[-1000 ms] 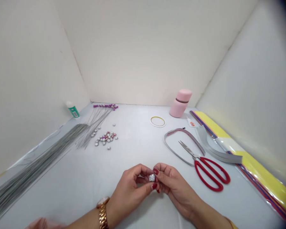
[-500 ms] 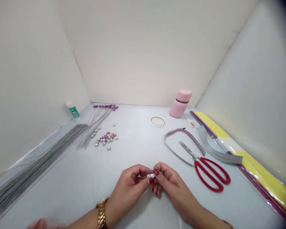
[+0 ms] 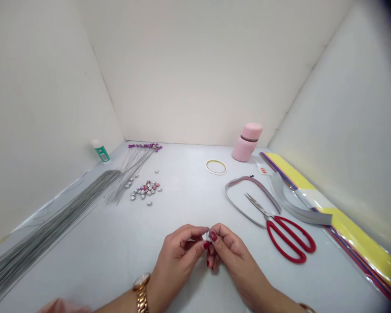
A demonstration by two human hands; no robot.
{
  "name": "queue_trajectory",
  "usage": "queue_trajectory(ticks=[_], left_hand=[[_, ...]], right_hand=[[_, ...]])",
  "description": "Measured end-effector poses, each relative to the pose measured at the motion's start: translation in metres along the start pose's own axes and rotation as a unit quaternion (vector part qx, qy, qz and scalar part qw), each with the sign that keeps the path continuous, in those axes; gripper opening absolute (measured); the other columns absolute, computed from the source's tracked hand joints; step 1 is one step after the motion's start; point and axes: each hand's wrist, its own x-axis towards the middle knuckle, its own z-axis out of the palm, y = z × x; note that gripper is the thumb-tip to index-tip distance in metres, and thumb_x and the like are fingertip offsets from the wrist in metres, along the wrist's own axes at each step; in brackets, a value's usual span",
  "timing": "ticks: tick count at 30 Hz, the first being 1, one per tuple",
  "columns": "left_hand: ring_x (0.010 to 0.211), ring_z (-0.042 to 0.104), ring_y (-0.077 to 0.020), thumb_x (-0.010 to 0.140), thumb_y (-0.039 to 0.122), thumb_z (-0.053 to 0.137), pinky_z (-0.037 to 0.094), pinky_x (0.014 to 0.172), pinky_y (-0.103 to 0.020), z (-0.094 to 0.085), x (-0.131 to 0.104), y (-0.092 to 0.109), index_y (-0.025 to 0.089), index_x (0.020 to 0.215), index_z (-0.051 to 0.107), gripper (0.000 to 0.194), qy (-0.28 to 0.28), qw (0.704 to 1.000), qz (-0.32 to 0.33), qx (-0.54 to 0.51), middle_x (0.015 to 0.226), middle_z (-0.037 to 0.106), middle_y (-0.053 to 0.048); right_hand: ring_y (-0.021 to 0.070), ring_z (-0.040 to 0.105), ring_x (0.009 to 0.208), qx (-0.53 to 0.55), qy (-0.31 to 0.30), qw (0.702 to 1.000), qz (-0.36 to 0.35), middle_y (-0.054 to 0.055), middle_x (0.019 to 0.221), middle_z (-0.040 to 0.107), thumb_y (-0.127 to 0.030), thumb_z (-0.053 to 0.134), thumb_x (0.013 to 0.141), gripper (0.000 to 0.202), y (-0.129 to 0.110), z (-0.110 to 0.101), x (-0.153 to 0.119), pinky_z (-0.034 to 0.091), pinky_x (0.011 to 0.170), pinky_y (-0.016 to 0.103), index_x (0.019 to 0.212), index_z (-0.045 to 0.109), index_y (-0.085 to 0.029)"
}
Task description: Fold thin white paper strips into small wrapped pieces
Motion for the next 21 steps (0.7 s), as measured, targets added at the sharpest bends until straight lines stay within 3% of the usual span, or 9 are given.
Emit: queue_trajectory(ticks=[8,14,21], left_hand=[[0.076,0.059,-0.0172,0.080,0.026,0.053,0.046,0.073,-0.030,-0.0040,0.0012,0.0012,0.016,0.092,0.065,0.019,0.018,0.996,0.015,0.085,0.081,0.063,-0.006],[0.066,0.058,-0.0157,0.075,0.025,0.059,0.047,0.064,-0.029,-0.0010,0.0011,-0.0052,0.015,0.090,0.063,0.018,0.040,0.999,-0.003,0.003,0.080,0.061,-0.006],[0.060,0.057,-0.0147,0.071,0.025,0.064,0.044,0.063,-0.030,0.0030,0.0019,-0.0031,0.012,0.086,0.063,0.020,0.051,0.990,-0.083,-0.097,0.065,0.064,-0.004]], right_hand=[[0.0097,0.046,0.054,-0.029,-0.008,0.999,-0.043,-0.004,0.059,0.047,-0.035,0.046,0.086,0.022,-0.0014,-0.0016,-0.0008,0.037,0.055,0.023,0.072,0.046,-0.017],[0.0094,0.044,0.053,-0.027,-0.003,0.999,-0.027,-0.004,0.056,0.047,-0.035,0.044,0.087,0.022,0.0007,0.0003,-0.0010,0.034,0.054,0.022,0.073,0.046,-0.017],[0.0097,0.043,0.054,-0.067,0.007,0.996,-0.052,-0.005,0.056,0.046,-0.036,0.042,0.088,0.024,0.0004,0.0008,-0.0052,0.034,0.055,0.022,0.072,0.043,-0.018]])
